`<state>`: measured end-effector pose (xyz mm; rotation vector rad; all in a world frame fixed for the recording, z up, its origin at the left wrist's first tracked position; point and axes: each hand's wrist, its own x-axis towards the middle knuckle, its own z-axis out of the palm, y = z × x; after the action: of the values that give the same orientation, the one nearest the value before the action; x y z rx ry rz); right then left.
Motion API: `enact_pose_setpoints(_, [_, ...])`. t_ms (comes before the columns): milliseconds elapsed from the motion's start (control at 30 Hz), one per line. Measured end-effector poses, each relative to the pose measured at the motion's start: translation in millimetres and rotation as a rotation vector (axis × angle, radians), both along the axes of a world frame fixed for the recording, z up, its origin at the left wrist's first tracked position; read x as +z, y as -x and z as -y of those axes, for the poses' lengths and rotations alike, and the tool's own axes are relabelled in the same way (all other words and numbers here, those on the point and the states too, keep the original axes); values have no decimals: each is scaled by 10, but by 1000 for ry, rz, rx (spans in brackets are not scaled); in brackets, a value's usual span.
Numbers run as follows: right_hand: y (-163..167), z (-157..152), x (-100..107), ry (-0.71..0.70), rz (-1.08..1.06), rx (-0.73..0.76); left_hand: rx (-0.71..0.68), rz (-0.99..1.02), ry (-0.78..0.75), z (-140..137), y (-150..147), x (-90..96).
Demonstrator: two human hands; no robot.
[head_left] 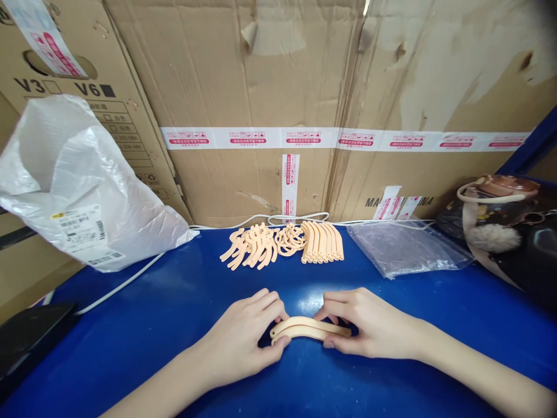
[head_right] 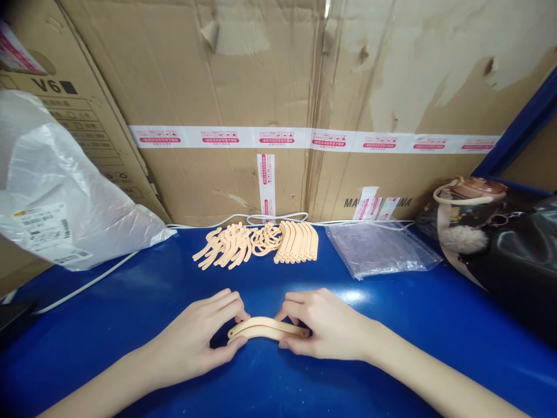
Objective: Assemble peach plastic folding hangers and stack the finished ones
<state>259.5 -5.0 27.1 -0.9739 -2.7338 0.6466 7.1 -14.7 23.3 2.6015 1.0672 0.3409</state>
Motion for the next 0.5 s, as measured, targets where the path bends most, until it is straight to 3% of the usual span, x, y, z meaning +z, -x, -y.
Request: enact_pose_setpoints(500, [-11, -12, 6, -105, 31, -1, 3, 28, -29, 12, 0, -12])
